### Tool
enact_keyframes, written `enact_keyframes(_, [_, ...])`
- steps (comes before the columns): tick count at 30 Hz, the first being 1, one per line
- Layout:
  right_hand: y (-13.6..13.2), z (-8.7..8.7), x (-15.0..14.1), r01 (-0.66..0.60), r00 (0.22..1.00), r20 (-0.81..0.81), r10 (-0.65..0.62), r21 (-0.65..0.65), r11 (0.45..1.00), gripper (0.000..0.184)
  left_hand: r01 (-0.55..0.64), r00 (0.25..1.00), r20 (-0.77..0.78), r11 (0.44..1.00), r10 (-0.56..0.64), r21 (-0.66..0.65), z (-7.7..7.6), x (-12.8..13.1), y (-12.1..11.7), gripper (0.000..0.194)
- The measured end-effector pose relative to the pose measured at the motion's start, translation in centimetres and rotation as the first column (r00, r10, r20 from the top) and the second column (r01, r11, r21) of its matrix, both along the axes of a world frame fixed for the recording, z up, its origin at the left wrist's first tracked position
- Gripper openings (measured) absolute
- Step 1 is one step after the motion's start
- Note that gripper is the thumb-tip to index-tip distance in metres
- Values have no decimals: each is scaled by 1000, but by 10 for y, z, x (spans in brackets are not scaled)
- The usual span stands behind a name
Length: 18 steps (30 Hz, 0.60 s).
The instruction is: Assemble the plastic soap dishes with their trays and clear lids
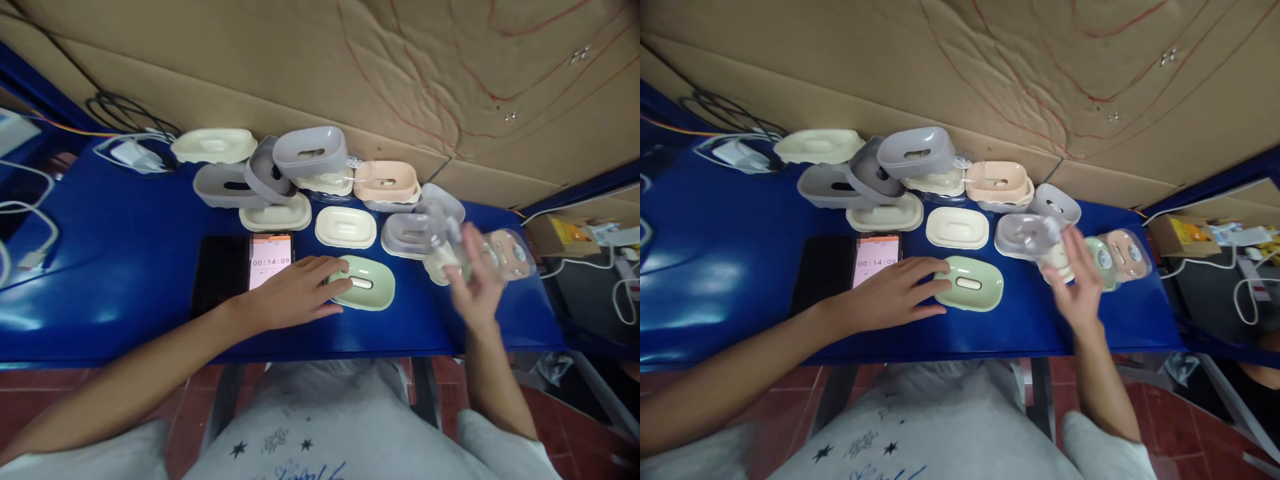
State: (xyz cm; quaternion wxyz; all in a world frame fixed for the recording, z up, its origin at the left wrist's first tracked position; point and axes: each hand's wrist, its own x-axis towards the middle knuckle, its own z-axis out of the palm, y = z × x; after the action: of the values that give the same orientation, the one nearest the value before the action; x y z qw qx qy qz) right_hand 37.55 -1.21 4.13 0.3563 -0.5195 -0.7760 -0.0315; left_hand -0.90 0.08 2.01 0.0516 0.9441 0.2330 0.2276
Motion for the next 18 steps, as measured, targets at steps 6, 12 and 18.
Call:
enact_keyframes(6, [-52, -40, -70, -248, 966, 30, 255, -157, 956, 83, -76, 994, 75, 992, 84, -98, -2, -9, 5, 52])
enact_keyframes(12, [-57, -43, -87, -271, 958, 39, 284, -203, 941, 87, -6, 1000, 12, 975, 9, -220, -10, -9, 7, 54])
enact_keyframes(18, [-61, -46, -93, -205, 975, 54, 214, -147, 968, 88, -24, 1000, 7, 959, 27, -283, -8, -7, 4, 66])
